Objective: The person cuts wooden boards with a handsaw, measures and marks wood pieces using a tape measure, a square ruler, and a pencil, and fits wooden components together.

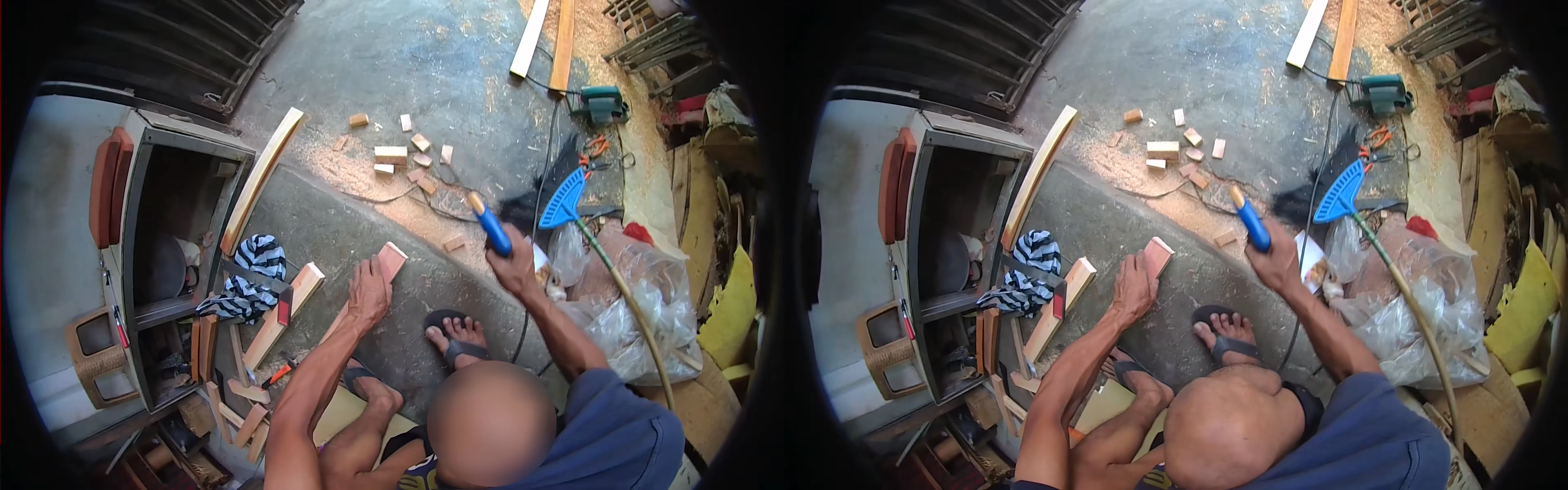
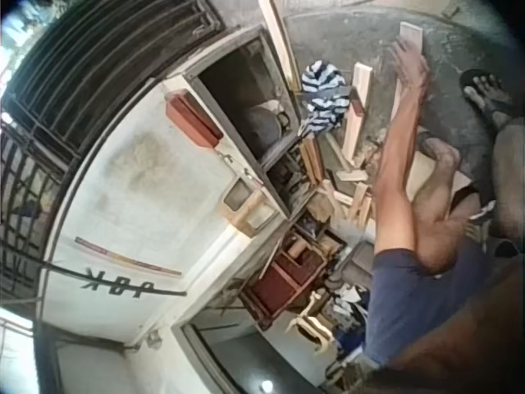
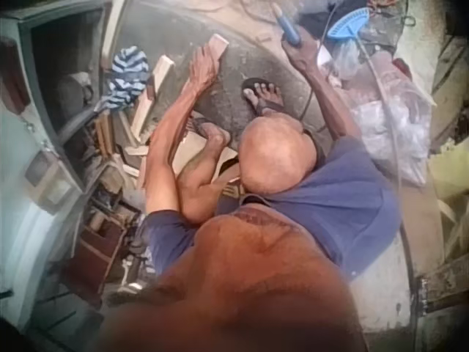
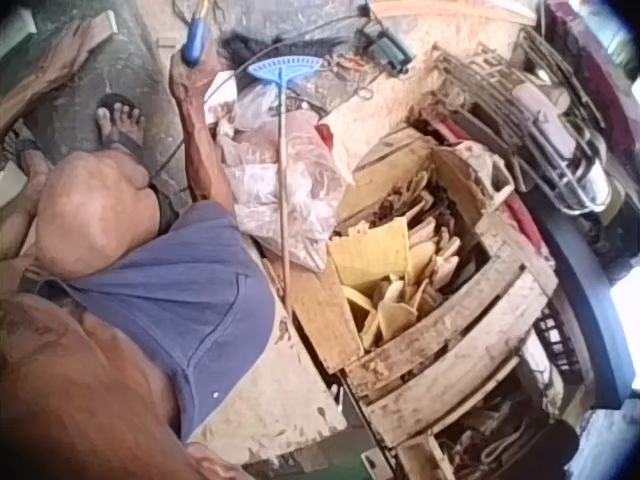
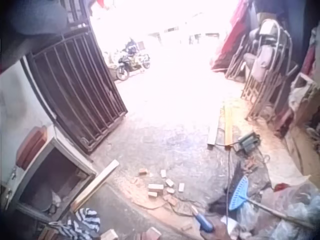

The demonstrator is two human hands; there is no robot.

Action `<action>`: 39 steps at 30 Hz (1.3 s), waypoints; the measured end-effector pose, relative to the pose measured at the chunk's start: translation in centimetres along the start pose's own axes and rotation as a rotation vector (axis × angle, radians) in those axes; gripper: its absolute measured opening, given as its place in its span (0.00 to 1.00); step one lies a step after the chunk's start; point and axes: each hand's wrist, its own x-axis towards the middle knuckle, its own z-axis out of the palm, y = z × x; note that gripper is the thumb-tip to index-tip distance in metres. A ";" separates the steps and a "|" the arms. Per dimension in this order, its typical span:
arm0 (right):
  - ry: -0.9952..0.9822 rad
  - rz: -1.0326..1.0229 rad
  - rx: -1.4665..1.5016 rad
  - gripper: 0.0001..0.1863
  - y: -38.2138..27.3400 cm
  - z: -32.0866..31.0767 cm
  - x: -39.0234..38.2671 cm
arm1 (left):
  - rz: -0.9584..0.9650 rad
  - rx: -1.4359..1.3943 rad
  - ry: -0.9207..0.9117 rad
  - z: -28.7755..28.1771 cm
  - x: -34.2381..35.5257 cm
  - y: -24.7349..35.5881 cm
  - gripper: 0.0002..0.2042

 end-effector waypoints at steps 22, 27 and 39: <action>-0.429 0.045 0.123 0.10 -7.7 -1.1 -2.2 | -0.407 -0.374 0.564 3.8 9.6 0.7 0.15; -0.473 0.053 0.052 0.10 -7.9 -1.2 -2.5 | -0.591 -0.194 0.587 4.3 10.3 2.2 0.16; -0.471 0.035 0.093 0.09 -8.8 -0.4 -1.9 | -0.546 -0.198 0.644 4.5 10.2 2.0 0.16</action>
